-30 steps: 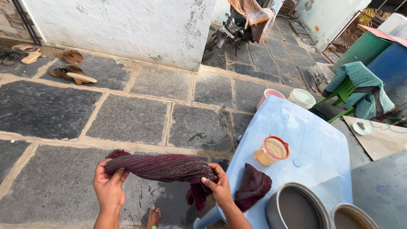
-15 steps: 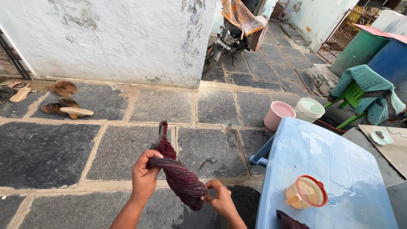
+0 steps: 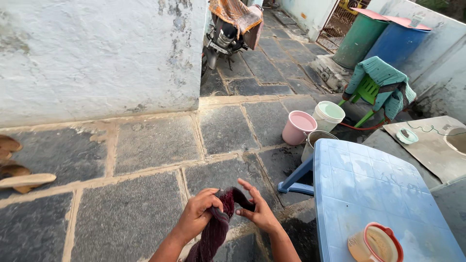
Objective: The person rinses a rug in a bowl of water, wrings it out by hand, and hangs it over a rack.
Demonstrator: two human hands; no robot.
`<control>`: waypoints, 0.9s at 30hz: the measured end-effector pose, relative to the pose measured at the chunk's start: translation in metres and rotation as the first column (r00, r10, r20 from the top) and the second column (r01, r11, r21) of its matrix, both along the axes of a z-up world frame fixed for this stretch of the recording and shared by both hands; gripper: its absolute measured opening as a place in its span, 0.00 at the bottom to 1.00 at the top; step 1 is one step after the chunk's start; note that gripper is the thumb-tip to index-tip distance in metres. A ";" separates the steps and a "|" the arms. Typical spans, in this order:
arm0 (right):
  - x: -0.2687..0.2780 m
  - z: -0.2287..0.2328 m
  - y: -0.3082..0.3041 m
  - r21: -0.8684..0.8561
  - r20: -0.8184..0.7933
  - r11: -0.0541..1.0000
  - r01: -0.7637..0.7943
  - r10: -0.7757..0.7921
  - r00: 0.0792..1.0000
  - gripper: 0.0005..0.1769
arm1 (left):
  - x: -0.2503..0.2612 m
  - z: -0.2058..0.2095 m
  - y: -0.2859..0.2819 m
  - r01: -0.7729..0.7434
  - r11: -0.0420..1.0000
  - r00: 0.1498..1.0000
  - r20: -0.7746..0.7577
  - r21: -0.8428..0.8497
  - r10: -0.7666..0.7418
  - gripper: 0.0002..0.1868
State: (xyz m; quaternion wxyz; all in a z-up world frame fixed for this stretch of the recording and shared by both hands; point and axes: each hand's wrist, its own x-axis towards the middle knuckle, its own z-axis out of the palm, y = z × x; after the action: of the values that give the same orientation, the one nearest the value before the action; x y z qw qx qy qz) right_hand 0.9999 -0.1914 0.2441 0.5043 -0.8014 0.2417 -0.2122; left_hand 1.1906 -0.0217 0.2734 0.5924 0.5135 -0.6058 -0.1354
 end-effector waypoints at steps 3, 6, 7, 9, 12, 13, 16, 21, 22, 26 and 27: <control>0.047 -0.021 -0.043 0.019 0.119 0.997 -0.079 0.077 0.990 0.19 | 0.063 0.019 -0.030 0.077 0.989 0.992 0.086 0.123 -0.088 0.14; 0.068 -0.025 -0.084 0.198 0.168 0.916 0.349 -0.383 0.909 0.10 | 0.125 0.035 -0.058 0.076 0.985 0.977 0.187 0.153 -0.104 0.11; 0.071 -0.018 -0.099 0.028 0.237 0.900 0.436 -0.430 0.871 0.10 | 0.147 0.040 -0.070 0.052 0.994 0.964 0.255 0.092 -0.074 0.08; 0.079 0.000 -0.122 0.037 0.215 0.834 0.550 -0.544 0.811 0.10 | 0.183 0.046 -0.099 0.003 1.000 0.950 0.312 0.017 -0.008 0.08; 0.091 0.024 -0.131 -0.152 0.107 0.772 0.618 -0.608 0.786 0.11 | 0.231 0.047 -0.135 -0.140 0.986 0.903 0.397 -0.092 0.165 0.08; 0.098 0.031 -0.139 -0.336 0.008 0.767 0.547 -0.578 0.816 0.11 | 0.248 0.046 -0.151 -0.230 0.965 0.864 0.430 -0.127 0.262 0.08; 0.099 0.053 -0.193 -0.313 0.119 0.628 0.713 -0.719 0.685 0.13 | 0.290 0.028 -0.208 -0.282 0.959 0.814 0.526 -0.010 0.245 0.06; 0.185 0.017 -0.253 -0.466 0.017 0.600 0.651 -0.729 0.684 0.11 | 0.352 -0.028 -0.337 -0.254 0.958 0.667 0.742 0.132 0.075 0.04; 0.200 0.009 -0.263 -0.589 -0.032 0.672 0.449 -0.574 0.818 0.14 | 0.374 -0.036 -0.360 -0.333 0.928 0.608 0.790 0.165 0.077 0.06; 0.220 0.009 -0.376 -0.236 -0.096 0.639 0.732 -0.765 0.637 0.08 | 0.427 -0.052 -0.458 -0.381 0.902 0.759 0.626 0.203 0.180 0.15; 0.227 0.004 -0.403 -0.184 0.008 0.553 0.812 -0.826 0.564 0.07 | 0.415 -0.059 -0.489 -0.292 0.954 0.765 0.615 0.064 0.193 0.12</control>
State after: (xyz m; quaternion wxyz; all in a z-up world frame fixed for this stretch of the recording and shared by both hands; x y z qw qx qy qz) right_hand 1.2273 -0.5947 0.2480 0.2689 -0.6436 0.5877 -0.4100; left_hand 1.6054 -0.5110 0.2143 0.3395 0.6484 -0.6782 0.0659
